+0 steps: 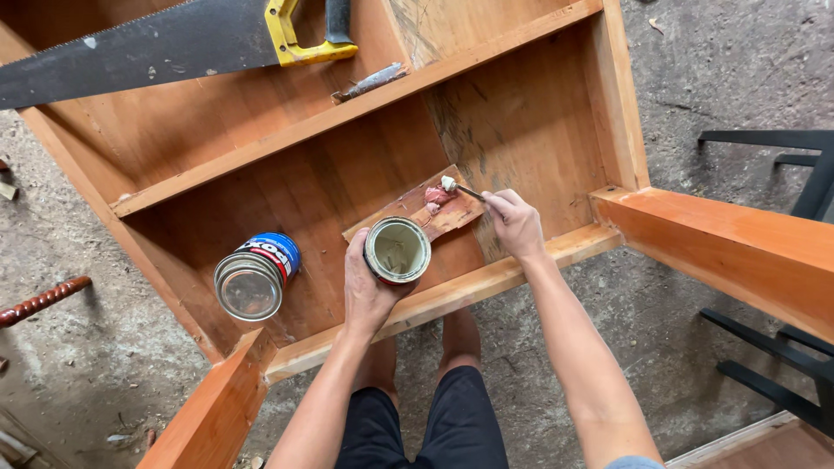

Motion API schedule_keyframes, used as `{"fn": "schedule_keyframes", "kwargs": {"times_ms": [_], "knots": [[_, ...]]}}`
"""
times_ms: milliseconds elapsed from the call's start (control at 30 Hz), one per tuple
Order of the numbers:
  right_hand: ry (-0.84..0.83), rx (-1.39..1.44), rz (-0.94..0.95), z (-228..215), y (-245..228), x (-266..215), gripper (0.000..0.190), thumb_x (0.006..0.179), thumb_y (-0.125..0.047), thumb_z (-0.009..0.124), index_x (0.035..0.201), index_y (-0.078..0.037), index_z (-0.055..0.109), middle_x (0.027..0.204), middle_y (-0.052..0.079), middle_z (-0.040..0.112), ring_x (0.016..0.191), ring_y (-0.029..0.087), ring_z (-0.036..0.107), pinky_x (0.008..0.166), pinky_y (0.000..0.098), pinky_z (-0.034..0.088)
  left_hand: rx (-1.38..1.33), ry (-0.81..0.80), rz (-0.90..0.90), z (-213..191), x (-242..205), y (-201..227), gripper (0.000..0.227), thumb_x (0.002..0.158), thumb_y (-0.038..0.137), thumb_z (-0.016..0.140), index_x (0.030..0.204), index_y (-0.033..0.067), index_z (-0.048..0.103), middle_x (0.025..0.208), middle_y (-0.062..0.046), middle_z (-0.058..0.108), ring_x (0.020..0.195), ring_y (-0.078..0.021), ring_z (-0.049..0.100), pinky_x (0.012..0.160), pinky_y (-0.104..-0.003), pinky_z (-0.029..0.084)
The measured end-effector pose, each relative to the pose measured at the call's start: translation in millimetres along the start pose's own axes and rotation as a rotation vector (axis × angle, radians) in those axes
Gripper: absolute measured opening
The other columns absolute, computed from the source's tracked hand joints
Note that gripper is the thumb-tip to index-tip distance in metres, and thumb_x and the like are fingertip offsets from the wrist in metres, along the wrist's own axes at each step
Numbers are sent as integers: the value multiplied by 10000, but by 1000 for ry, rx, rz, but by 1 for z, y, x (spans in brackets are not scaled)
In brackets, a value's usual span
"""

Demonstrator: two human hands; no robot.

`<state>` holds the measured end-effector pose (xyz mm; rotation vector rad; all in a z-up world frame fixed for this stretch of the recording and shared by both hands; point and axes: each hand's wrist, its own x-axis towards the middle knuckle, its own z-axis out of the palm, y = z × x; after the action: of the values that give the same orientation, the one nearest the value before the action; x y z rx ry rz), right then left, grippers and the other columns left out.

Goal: The person applies wood filler to a small wooden piece using a small knife and a brush, then mixes and prepares further filler in a can.

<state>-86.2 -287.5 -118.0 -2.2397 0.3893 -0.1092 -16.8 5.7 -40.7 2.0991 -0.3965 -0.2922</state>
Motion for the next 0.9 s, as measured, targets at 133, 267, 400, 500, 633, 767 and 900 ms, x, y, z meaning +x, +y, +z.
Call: {"fn": "schedule_keyframes", "kwargs": {"times_ms": [133,267,400,500,633,767,900], "knots": [[-15,-390,-225,2,2,-8,319,934,19,603,1218,-89,699,1119,107,700,923,302,686,779,377,569,-14,-8,-2,3,5,-1,1115,617,184,975,1497,28,309,1435,-202,487,1325,-400,508,1133,-458,426],[-80,-536,-281,-5,7,-6,352,943,-3,582,1263,-107,684,1118,111,671,908,302,657,780,396,554,6,-27,8,2,8,-1,1111,616,168,980,1496,40,315,1424,-207,495,1335,-408,503,1141,-468,422],[-82,-580,-264,-7,8,-4,488,885,11,573,1345,-125,665,1142,106,669,880,303,645,778,406,557,20,-53,2,0,10,0,1128,591,162,970,1493,45,301,1408,-208,505,1330,-412,503,1124,-476,421],[-100,-514,-242,-1,6,-17,559,884,25,567,1422,-112,640,1155,100,665,866,295,645,788,403,564,27,-64,-6,2,11,0,1135,590,170,973,1492,44,296,1411,-210,502,1319,-412,497,1113,-474,423],[-128,-484,-223,5,10,-21,548,880,23,567,1393,-157,642,1158,117,653,893,306,661,756,399,567,41,-79,28,3,9,-6,1128,599,174,974,1494,50,300,1417,-212,496,1321,-412,497,1114,-471,427],[-123,-623,-300,0,17,-11,517,907,-25,592,1383,-220,641,1130,117,636,892,300,655,746,395,560,17,-65,38,1,8,-6,1115,608,169,973,1496,47,310,1421,-216,491,1345,-416,492,1138,-476,420],[-243,-594,-198,-4,23,-13,573,950,-39,576,1513,-139,564,1154,66,630,884,258,630,750,388,542,36,-68,31,1,10,-4,1124,612,190,976,1499,33,303,1410,-220,504,1326,-416,499,1126,-475,422]]}}
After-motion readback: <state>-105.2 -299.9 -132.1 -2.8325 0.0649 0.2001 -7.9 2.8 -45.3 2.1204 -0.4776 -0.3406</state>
